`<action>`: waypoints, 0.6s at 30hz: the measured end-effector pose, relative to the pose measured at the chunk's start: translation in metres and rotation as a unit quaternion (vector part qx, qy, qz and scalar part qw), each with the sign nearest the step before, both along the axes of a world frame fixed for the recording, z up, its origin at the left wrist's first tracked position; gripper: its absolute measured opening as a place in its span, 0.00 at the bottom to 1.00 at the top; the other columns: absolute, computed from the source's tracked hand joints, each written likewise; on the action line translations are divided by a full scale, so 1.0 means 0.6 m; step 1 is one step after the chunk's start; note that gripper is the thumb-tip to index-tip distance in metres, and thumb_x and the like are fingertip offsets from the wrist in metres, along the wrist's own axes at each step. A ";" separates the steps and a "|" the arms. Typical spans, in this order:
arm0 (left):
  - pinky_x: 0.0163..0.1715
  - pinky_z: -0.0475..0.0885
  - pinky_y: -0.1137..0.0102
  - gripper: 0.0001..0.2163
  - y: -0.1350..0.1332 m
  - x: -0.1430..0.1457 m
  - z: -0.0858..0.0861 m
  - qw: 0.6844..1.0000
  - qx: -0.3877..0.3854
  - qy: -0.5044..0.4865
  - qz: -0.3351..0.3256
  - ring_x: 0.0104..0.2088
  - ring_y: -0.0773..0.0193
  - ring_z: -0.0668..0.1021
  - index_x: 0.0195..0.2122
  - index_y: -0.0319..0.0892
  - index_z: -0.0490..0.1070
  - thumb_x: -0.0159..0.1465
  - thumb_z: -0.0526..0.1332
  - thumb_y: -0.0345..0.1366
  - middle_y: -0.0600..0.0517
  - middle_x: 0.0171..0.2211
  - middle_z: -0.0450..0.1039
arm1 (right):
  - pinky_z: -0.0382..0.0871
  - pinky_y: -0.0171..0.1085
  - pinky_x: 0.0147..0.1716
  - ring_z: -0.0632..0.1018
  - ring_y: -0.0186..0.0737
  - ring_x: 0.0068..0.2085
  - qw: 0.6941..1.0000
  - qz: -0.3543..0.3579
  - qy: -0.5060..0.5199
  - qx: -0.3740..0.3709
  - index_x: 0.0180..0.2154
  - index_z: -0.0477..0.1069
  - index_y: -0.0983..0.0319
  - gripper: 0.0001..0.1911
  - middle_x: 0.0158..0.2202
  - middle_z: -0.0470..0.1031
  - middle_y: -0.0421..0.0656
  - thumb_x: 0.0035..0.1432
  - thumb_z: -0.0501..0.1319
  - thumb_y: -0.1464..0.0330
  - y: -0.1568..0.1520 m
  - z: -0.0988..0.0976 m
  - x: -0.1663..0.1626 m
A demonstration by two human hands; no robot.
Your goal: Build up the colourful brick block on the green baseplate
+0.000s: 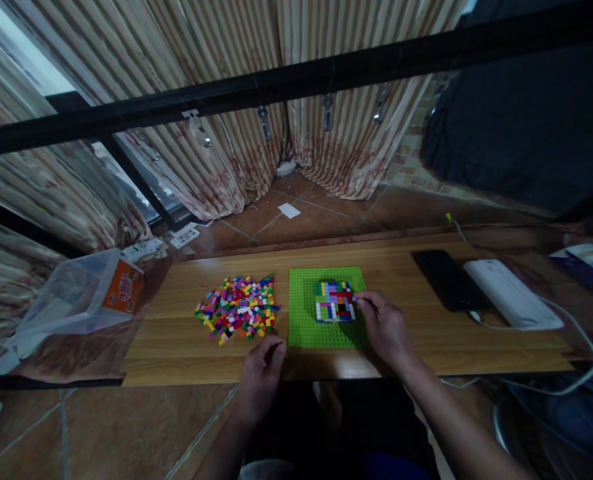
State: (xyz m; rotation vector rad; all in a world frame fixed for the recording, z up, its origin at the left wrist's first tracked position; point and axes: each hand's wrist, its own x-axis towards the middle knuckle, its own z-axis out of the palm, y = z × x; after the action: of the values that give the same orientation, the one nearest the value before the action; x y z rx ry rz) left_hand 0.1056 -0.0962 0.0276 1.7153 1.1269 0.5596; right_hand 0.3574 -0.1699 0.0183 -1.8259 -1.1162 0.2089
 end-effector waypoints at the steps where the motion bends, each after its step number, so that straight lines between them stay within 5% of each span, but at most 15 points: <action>1: 0.30 0.66 0.73 0.11 0.001 -0.004 -0.001 1.000 0.007 0.005 0.001 0.31 0.65 0.72 0.33 0.41 0.71 0.64 0.56 0.43 0.53 0.28 0.70 | 0.70 0.41 0.40 0.77 0.42 0.38 1.000 0.008 -0.016 0.003 0.38 0.72 0.60 0.13 0.37 0.75 0.46 0.65 0.51 0.63 0.006 0.000 0.000; 9: 0.31 0.66 0.73 0.12 0.004 -0.013 -0.012 1.000 0.012 0.018 -0.001 0.31 0.65 0.73 0.34 0.41 0.70 0.65 0.55 0.43 0.52 0.30 0.72 | 0.64 0.49 0.52 0.69 0.48 0.52 0.996 -0.001 -0.079 0.038 0.36 0.74 0.59 0.12 0.49 0.68 0.49 0.64 0.53 0.65 0.034 -0.020 -0.012; 18: 0.31 0.66 0.73 0.11 0.005 -0.016 -0.018 0.999 0.018 0.027 -0.013 0.30 0.66 0.72 0.33 0.42 0.69 0.66 0.54 0.43 0.54 0.28 0.69 | 0.62 0.50 0.54 0.70 0.47 0.53 0.997 -0.017 0.035 0.063 0.33 0.74 0.59 0.09 0.50 0.68 0.49 0.59 0.58 0.62 0.043 -0.033 -0.011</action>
State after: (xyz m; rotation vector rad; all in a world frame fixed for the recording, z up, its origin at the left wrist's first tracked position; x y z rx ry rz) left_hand 0.0961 -0.0930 0.0167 1.7842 1.1367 0.5230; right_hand 0.3510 -0.1439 -0.0014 -1.7122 -1.0252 0.1775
